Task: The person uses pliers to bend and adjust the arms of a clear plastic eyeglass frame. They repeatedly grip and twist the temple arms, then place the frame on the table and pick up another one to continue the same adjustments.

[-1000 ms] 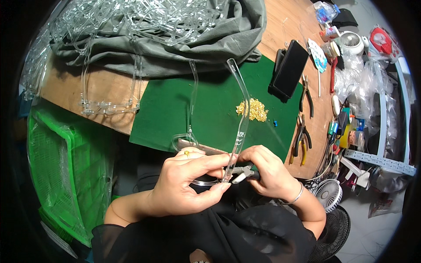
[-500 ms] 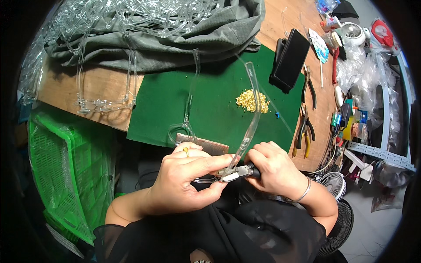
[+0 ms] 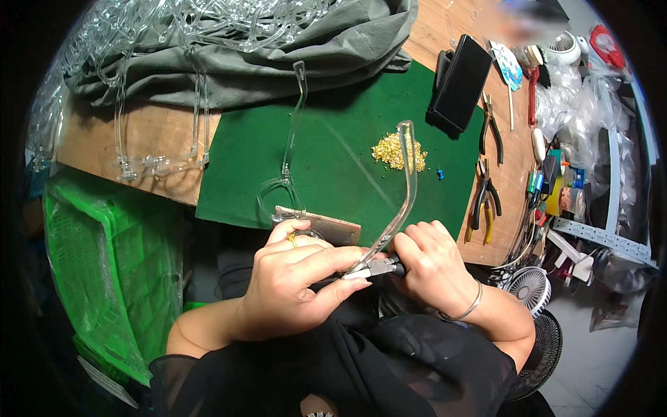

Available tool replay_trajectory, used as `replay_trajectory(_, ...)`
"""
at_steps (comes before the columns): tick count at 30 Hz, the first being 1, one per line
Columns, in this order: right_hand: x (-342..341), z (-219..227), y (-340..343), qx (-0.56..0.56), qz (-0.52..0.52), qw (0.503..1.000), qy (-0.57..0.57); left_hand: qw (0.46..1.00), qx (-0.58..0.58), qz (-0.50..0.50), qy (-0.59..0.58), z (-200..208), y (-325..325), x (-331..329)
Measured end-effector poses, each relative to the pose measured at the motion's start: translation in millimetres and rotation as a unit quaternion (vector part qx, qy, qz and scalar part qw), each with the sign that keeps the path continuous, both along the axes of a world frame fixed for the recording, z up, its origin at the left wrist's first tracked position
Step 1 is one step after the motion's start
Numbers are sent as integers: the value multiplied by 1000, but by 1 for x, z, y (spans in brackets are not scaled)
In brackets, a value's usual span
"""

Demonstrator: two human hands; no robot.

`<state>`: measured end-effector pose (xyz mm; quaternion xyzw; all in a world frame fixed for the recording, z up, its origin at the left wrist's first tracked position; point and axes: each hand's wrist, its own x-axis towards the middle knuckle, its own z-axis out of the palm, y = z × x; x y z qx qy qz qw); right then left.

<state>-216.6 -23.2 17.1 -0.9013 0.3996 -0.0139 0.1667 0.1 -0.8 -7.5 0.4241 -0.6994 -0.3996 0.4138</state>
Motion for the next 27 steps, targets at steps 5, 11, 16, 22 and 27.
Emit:
replay_trajectory(5, 1, 10, -12, 79, 8, 996, -39, 999, -18, -14, 49, 4, -10, 1)
replay_trajectory(11, -6, 15, -32, 216, -70, 961, -159, 970, 129, -6, 204, 14, -5, 19)
replay_trajectory(16, -7, -41, -26, 237, -182, 913, -276, 919, 225, -62, 319, 24, -11, 28)
replay_trajectory(22, -14, -44, -23, 214, -196, 908, -303, 861, 334, -69, 376, 36, -13, 32)
replay_trajectory(27, -13, -46, -22, 196, -182, 909, -321, 841, 343, -66, 412, 34, -15, 29)
